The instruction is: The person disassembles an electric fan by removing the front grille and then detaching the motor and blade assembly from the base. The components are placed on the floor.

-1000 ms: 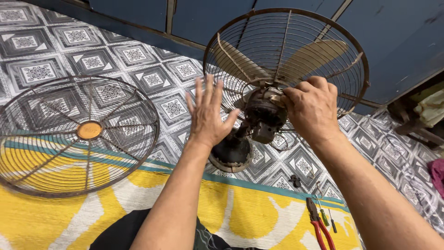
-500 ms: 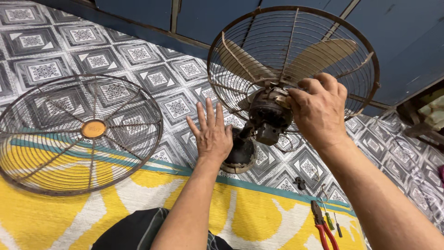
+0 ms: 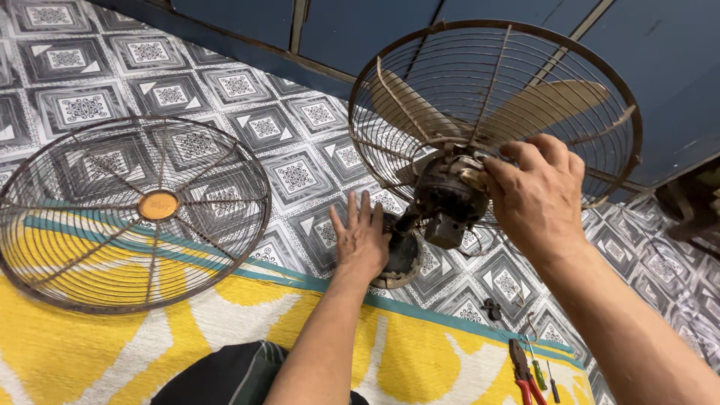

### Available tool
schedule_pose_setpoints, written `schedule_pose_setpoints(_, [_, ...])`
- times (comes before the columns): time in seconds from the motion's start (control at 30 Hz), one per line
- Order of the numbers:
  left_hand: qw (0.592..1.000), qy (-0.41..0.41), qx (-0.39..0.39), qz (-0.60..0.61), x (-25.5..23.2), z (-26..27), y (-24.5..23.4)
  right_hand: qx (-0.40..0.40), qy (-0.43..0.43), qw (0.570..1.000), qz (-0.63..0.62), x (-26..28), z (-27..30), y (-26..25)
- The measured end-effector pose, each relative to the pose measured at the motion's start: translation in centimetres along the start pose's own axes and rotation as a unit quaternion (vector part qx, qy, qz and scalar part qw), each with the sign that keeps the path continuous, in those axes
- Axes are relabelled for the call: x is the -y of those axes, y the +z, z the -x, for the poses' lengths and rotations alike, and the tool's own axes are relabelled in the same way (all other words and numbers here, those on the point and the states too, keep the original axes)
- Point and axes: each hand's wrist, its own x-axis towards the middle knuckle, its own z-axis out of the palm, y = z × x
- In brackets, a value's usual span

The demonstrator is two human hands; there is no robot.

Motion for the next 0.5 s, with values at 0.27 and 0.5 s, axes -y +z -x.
schedule_pose_setpoints(0.27, [0.994, -0.025, 0.109, 0.011, -0.2, -0.8, -1.1, 0.024, -0.021, 0.999, 0.016, 0.0, -0.1, -1.0])
schedule_pose_setpoints(0.5, [0.992, -0.028, 0.118, 0.02, 0.3, -1.8, 0.1, 0.134, -0.006, 0.991, 0.024, 0.8, -1.5, -2.2])
